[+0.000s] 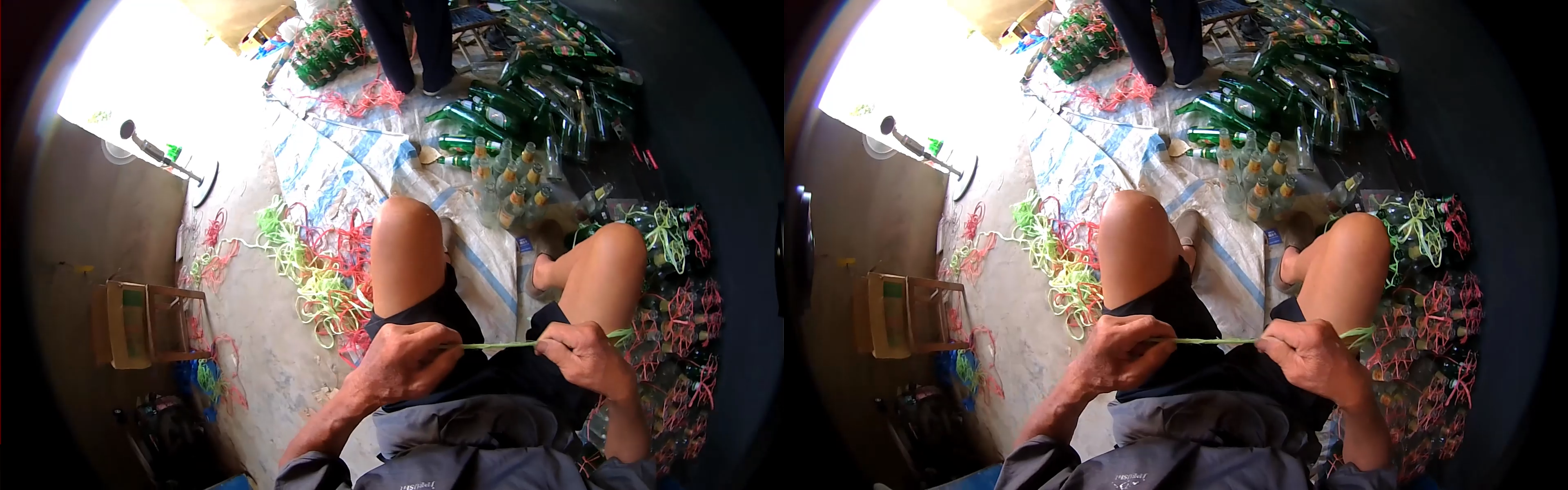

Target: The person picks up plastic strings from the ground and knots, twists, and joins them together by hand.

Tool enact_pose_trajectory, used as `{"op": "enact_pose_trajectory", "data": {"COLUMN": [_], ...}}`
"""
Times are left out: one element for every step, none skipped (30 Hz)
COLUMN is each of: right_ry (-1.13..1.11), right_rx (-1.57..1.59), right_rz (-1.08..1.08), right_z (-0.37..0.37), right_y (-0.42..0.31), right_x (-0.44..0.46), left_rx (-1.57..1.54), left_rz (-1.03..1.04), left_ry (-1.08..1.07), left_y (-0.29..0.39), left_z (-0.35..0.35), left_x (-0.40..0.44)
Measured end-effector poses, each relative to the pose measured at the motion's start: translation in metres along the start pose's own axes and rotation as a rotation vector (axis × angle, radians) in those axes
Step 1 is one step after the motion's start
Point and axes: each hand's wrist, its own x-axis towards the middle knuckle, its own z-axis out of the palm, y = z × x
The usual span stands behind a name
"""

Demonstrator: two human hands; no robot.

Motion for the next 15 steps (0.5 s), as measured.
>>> {"op": "enact_pose_trajectory", "data": {"right_ry": [0.001,0.003,0.02,0.031,0.043,0.055,0.046,0.049,0.051,0.055,0.063,0.064,0.066,0.068,0.161], "right_rx": [-0.025,-0.05,-0.026,-0.028,-0.03,-0.032,-0.052,-0.064,-0.076,-0.088,-0.104,-0.103,-0.102,-0.1,-0.031], "right_rz": [0.024,0.049,0.075,0.078,0.081,0.083,0.097,0.116,0.134,0.153,0.162,0.199,0.237,0.276,0.197], "right_z": [-0.005,-0.009,-0.01,-0.011,-0.013,-0.015,-0.018,-0.022,-0.027,-0.031,-0.034,-0.039,-0.045,-0.049,-0.044], "right_y": [-0.003,-0.004,-0.002,0.001,0.004,0.007,0.011,0.011,0.008,0.008,0.015,0.016,0.015,0.017,0.03], "right_x": [-0.004,-0.007,-0.011,-0.015,-0.018,-0.02,-0.022,-0.024,-0.026,-0.027,-0.031,-0.034,-0.037,-0.04,-0.044], "left_rx": [-0.011,-0.024,0.001,-0.006,-0.012,-0.018,-0.019,-0.019,-0.02,-0.021,-0.017,-0.013,-0.009,-0.018,-0.028], "left_rz": [0.016,0.031,0.067,0.069,0.071,0.073,0.078,0.083,0.088,0.094,0.071,0.047,0.024,0.012,0.001], "left_ry": [0.003,0.006,-0.001,0.002,0.006,0.01,0.025,0.041,0.056,0.071,0.069,0.065,0.061,0.07,0.079], "left_y": [-0.001,-0.002,-0.003,-0.003,-0.003,-0.003,-0.004,-0.005,-0.007,-0.007,-0.006,-0.003,-0.002,-0.001,0.0], "left_z": [0.001,0.002,0.003,0.004,0.005,0.005,0.005,0.005,0.004,0.003,0.002,0.0,-0.001,-0.001,0.0], "left_x": [0.0,0.0,0.001,0.001,0.001,0.002,0.002,0.002,0.002,0.002,0.001,0.001,0.0,0.0,0.0]}}
